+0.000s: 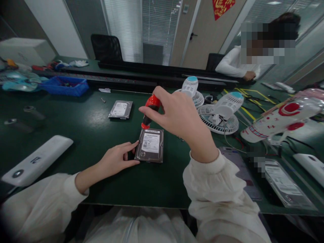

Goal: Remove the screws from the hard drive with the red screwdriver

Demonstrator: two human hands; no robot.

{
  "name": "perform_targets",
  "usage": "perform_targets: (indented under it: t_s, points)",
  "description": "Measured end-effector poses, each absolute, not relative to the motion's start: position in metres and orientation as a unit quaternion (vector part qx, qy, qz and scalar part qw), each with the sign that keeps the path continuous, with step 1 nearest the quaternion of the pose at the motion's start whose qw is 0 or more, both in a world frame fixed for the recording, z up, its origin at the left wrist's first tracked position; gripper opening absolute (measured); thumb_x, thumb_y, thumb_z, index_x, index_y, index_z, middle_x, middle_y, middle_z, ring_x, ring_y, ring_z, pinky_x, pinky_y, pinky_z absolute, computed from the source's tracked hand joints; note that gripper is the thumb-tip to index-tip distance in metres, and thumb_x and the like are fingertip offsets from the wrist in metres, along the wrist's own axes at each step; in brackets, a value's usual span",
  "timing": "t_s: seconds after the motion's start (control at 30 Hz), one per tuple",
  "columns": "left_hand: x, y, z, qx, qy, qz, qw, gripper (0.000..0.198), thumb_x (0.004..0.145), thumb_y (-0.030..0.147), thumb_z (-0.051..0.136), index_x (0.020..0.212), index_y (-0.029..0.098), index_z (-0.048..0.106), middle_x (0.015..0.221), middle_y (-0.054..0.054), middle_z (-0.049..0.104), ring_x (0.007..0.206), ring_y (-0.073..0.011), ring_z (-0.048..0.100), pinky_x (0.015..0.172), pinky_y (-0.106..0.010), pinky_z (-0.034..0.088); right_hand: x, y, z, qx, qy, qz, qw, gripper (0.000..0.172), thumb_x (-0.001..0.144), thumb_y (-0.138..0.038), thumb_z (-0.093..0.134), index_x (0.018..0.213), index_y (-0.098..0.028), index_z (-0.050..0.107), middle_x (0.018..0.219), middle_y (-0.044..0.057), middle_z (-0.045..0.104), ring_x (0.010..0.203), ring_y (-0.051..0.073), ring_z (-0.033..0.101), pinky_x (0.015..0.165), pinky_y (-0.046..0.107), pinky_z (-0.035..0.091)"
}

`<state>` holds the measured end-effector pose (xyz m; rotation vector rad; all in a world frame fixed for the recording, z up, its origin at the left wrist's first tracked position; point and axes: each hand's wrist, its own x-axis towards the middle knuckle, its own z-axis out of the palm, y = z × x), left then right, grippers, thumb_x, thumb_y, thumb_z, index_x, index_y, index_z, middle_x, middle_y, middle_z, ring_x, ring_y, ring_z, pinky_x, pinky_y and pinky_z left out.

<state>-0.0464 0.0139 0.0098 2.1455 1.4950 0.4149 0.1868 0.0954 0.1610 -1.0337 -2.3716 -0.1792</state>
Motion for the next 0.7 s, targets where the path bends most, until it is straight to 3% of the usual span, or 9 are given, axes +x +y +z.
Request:
perform_targets:
  t_s: [0.1,0.2,0.27,0.37,0.47,0.6,0.7]
  points:
    - [-0.047,0.014,0.010,0.785,0.551,0.148,0.240,0.070,0.092,0.050,0.070,0.155,0.026,0.050,0.094,0.001,0.063,0.071,-0.0151,0.059,0.062,-0.027,0.041,0.185,0.098,0.159,-0.380,-0.876,-0.083,0.285,0.047,0.092,-0.066,0.061,0.086,-0.020,0.065,0.069,0.002,0.060,0.059,0.016,0.051,0.062,0.034,0.041]
    - [-0.047,0.014,0.011,0.785,0.551,0.147,0.244,0.070,0.092,0.050,0.069,0.155,0.027,0.050,0.096,0.001,0.063,0.071,-0.0150,0.059,0.063,-0.027,0.041,0.182,0.101,0.154,-0.329,-0.884,0.001,0.332,0.032,0.092,-0.050,0.069,0.104,-0.020,0.067,0.098,0.007,0.071,0.078,0.019,0.063,0.068,0.034,0.050]
    - [-0.046,0.014,0.012,0.785,0.549,0.147,0.246,0.070,0.092,0.050,0.069,0.155,0.027,0.050,0.097,0.001,0.063,0.071,-0.0150,0.059,0.063,-0.027,0.042,0.179,0.101,0.151,-0.311,-0.879,0.047,0.358,0.038,0.090,-0.047,0.072,0.117,-0.021,0.063,0.107,0.006,0.071,0.081,0.019,0.064,0.068,0.034,0.052]
    - [-0.045,0.014,0.014,0.785,0.551,0.143,0.246,0.070,0.092,0.049,0.070,0.155,0.026,0.050,0.095,0.001,0.062,0.070,-0.0149,0.059,0.062,-0.027,0.041,0.173,0.098,0.149,-0.320,-0.877,0.004,0.358,0.041,0.091,-0.056,0.069,0.110,-0.020,0.062,0.089,0.004,0.067,0.068,0.016,0.056,0.063,0.033,0.047]
    - [-0.045,0.014,0.014,0.784,0.553,0.142,0.244,0.069,0.092,0.048,0.069,0.155,0.026,0.050,0.092,0.001,0.062,0.068,-0.0143,0.058,0.063,-0.027,0.041,0.172,0.097,0.149,-0.356,-0.873,-0.042,0.332,0.038,0.101,-0.056,0.049,0.099,-0.020,0.060,0.075,0.001,0.059,0.061,0.015,0.049,0.063,0.034,0.042]
    - [-0.046,0.014,0.013,0.785,0.550,0.146,0.246,0.070,0.092,0.050,0.069,0.156,0.028,0.049,0.093,0.002,0.062,0.068,-0.0140,0.058,0.061,-0.026,0.041,0.177,0.099,0.150,-0.297,-0.896,0.028,0.330,0.025,0.100,-0.038,0.043,0.116,-0.021,0.054,0.113,0.008,0.064,0.088,0.021,0.059,0.079,0.039,0.050]
    - [-0.046,0.014,0.012,0.785,0.549,0.144,0.248,0.070,0.092,0.049,0.070,0.155,0.028,0.049,0.094,0.001,0.062,0.068,-0.0140,0.059,0.061,-0.026,0.041,0.179,0.101,0.151,-0.255,-0.906,0.092,0.326,0.026,0.095,-0.029,0.045,0.120,-0.023,0.050,0.120,0.008,0.063,0.094,0.021,0.059,0.083,0.040,0.052]
